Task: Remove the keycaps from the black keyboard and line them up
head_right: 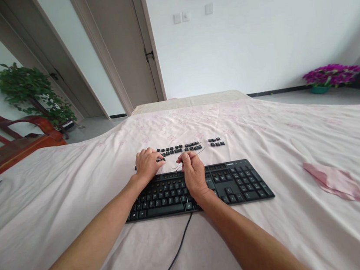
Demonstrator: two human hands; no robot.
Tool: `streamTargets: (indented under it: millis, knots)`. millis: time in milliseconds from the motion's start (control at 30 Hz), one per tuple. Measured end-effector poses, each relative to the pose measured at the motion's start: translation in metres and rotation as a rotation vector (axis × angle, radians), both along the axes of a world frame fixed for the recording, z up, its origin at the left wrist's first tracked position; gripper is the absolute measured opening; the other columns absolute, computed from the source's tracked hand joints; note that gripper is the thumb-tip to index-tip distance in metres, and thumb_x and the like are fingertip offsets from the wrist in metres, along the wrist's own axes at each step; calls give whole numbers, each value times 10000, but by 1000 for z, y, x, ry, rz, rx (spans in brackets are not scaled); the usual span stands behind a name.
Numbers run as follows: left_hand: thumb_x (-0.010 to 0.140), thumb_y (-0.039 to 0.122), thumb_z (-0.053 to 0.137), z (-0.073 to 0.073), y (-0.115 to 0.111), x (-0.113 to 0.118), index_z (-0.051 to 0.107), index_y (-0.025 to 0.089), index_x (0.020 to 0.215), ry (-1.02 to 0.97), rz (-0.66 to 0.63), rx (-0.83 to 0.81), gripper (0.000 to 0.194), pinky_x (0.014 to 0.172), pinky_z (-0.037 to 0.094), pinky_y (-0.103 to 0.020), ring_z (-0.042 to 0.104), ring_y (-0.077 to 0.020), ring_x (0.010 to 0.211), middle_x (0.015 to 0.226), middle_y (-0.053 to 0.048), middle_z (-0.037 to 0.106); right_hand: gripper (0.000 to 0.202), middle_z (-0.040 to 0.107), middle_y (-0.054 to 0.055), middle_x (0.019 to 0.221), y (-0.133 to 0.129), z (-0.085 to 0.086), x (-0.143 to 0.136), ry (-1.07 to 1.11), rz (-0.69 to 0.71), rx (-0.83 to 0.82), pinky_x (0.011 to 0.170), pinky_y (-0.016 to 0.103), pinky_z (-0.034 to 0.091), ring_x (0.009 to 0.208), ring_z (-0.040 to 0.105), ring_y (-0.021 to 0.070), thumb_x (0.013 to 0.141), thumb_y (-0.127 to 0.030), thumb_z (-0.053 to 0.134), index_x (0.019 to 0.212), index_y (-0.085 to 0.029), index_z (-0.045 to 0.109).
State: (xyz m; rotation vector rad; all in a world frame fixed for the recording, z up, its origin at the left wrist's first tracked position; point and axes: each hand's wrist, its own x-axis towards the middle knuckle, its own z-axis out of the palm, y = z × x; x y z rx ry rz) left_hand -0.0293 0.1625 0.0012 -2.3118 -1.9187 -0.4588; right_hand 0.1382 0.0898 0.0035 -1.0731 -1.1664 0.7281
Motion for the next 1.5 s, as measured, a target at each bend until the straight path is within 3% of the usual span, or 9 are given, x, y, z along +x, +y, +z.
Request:
streamTargets:
  millis: [167,333,500,700,1033,1267,1500]
  knots:
    - [737,393,720,8,-6,-3,734,300,952,-49,4,13,235,900,377,-389,519,-263,1008,1037,-54,632,380,542,-8,652,0,3,0,-4,50,0,547,256,374,551,449,125,946,-495,416,777,-193,572]
    - [795,347,672,18,-37,-16,736,312,957,-196,-103,-43,178,894,420,-335,559,-215,973,992,-23,659,385,565,2,682,-5,16,2,-174,285,5,565,252,386,567,465,125,955,-479,410,797,-189,608]
    - [803,269,669,17,-74,-31,742,291,950,-309,-222,-71,165,899,436,-312,577,-193,958,963,-8,676,369,552,4,715,-12,20,0,-300,492,59,608,254,400,614,481,129,971,-430,399,800,-187,618]
    - [781,274,697,15,-87,-38,741,309,980,-318,-309,-144,207,879,440,-287,576,-184,946,948,14,684,370,580,11,757,-16,16,-5,-409,594,102,679,263,412,692,510,144,967,-437,406,798,-187,618]
    - [776,362,711,8,-88,-30,740,277,839,-307,-356,-160,110,791,421,-271,567,-176,869,873,15,680,332,612,23,794,-12,9,-12,-558,647,173,741,299,459,745,568,168,979,-375,378,803,-213,608]
    - [861,409,601,5,-89,-28,731,231,779,-293,-338,-159,236,759,411,-273,559,-174,849,821,-13,666,354,600,28,773,-11,7,-17,-665,669,198,735,304,457,735,554,178,979,-411,353,778,-225,579]
    - [793,385,695,9,-92,-26,749,271,840,-316,-338,-162,135,810,414,-280,573,-176,879,883,7,691,346,593,29,772,-16,3,-14,-520,585,200,721,306,452,722,558,173,975,-428,374,786,-215,571]
